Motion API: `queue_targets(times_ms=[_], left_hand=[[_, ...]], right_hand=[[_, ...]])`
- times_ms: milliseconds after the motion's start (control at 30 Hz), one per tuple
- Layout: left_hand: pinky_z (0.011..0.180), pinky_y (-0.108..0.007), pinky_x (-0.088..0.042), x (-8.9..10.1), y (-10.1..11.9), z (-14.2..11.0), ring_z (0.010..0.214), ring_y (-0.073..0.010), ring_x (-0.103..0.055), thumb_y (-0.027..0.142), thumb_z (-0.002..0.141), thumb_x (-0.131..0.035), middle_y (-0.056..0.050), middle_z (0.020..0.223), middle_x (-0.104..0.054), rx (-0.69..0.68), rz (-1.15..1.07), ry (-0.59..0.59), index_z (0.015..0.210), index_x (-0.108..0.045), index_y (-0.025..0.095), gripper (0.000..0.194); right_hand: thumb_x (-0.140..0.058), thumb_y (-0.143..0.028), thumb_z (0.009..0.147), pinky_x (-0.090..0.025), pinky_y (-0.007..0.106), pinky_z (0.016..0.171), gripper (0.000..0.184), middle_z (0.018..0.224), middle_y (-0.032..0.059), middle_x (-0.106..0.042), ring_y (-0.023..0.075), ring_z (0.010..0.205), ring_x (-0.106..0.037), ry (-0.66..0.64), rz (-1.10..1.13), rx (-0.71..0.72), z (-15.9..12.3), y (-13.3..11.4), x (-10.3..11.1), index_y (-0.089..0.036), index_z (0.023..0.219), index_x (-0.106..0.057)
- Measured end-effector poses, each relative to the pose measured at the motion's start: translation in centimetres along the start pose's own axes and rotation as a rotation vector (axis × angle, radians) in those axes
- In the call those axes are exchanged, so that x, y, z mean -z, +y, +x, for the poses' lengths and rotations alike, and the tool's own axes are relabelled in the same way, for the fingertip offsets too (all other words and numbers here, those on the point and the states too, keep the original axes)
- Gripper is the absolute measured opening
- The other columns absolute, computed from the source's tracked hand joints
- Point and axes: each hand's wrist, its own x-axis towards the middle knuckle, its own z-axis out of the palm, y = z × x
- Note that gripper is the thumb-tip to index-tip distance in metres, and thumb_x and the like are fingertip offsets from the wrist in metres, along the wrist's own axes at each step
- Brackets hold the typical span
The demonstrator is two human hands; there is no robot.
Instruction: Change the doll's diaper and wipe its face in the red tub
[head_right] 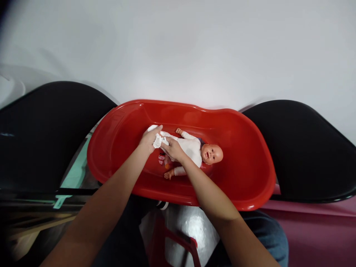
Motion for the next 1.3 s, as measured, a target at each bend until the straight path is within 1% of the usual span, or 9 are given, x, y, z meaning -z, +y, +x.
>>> queue_targets(times_ms=[133,200,333,467,667,900,1000,1133,1300], left_hand=[[0.083,-0.034,-0.061,-0.6,0.7,-0.9,0.085,-0.0179,-0.074,0.01,0.074,-0.09,-0.007,0.101,-0.075,-0.01,-0.026,0.092,0.109,-0.067,0.016,0.042],[0.09,-0.036,-0.06,-0.8,0.9,-1.4,0.096,-0.0204,-0.076,0.003,0.073,-0.088,-0.01,0.11,-0.075,-0.031,-0.005,0.117,0.113,-0.066,0.017,0.048],[0.093,-0.041,-0.06,-0.9,0.8,-1.5,0.102,-0.0237,-0.076,0.005,0.075,-0.088,-0.012,0.114,-0.075,-0.064,0.065,0.134,0.118,-0.066,0.017,0.049],[0.089,-0.035,-0.06,-0.8,0.2,-0.7,0.097,-0.0208,-0.075,0.004,0.079,-0.081,-0.01,0.11,-0.076,-0.14,0.172,0.141,0.118,-0.067,0.017,0.044],[0.093,-0.03,-0.056,-0.4,0.0,-0.2,0.104,-0.0198,-0.074,0.002,0.08,-0.074,-0.006,0.112,-0.077,-0.281,0.548,0.134,0.12,-0.07,0.021,0.045],[0.096,-0.037,-0.052,-0.1,0.9,-1.7,0.105,-0.0276,-0.072,0.014,0.086,-0.073,-0.01,0.112,-0.076,-0.334,0.915,0.099,0.115,-0.071,0.024,0.032],[0.098,-0.04,-0.051,0.0,1.0,-2.0,0.104,-0.0304,-0.072,0.014,0.082,-0.076,-0.011,0.106,-0.074,-0.315,0.871,0.093,0.107,-0.071,0.025,0.028],[0.1,-0.039,-0.05,0.0,0.4,-1.6,0.104,-0.0283,-0.071,0.008,0.073,-0.082,-0.007,0.101,-0.074,-0.292,0.731,0.098,0.098,-0.069,0.026,0.034],[0.096,-0.036,-0.054,-0.2,-0.8,-0.8,0.102,-0.024,-0.073,0.006,0.078,-0.078,-0.01,0.113,-0.076,-0.221,0.559,0.034,0.1,-0.063,0.023,0.031]], right_hand=[[-0.064,-0.047,0.099,-0.059,0.038,0.079,0.031,0.098,0.0078,-0.076,0.025,0.087,-0.07,-0.021,-0.026,-0.042,-0.1,-0.4,0.1,-0.02,0.11,-0.074],[-0.064,-0.043,0.098,-0.059,0.038,0.08,0.029,0.1,0.0081,-0.076,0.0251,0.087,-0.07,-0.019,-0.036,-0.031,-0.2,-0.6,0.1,-0.02,0.112,-0.074],[-0.063,-0.038,0.096,-0.058,0.039,0.084,0.029,0.106,0.009,-0.077,0.025,0.088,-0.07,0.007,-0.072,-0.009,-0.3,-0.8,0.1,-0.019,0.116,-0.074],[-0.064,-0.033,0.094,-0.057,0.039,0.087,0.026,0.109,0.0083,-0.076,0.0241,0.088,-0.07,0.014,-0.151,-0.008,-0.2,-0.4,0.0,-0.02,0.114,-0.076],[-0.07,-0.029,0.09,-0.055,0.043,0.099,0.039,0.119,0.0103,-0.076,0.0277,0.104,-0.07,0.073,-0.335,0.005,0.1,0.8,-0.1,-0.019,0.128,-0.074],[-0.077,-0.029,0.084,-0.054,0.038,0.086,0.039,0.106,0.0102,-0.076,0.0264,0.092,-0.069,0.095,-0.507,-0.077,-0.4,0.8,-0.3,-0.018,0.12,-0.072],[-0.079,-0.033,0.082,-0.051,0.036,0.081,0.039,0.101,0.0091,-0.075,0.0253,0.086,-0.066,0.115,-0.512,-0.092,-0.5,0.9,-0.4,-0.018,0.116,-0.069],[-0.077,-0.033,0.08,-0.049,0.035,0.079,0.035,0.097,0.0064,-0.071,0.025,0.086,-0.063,0.144,-0.494,-0.066,-0.6,1.1,-0.3,-0.021,0.11,-0.064],[-0.071,-0.024,0.075,-0.049,0.037,0.083,0.03,0.097,0.0056,-0.066,0.0256,0.089,-0.059,0.174,-0.503,0.006,-0.6,1.1,-0.2,-0.023,0.102,-0.057]])
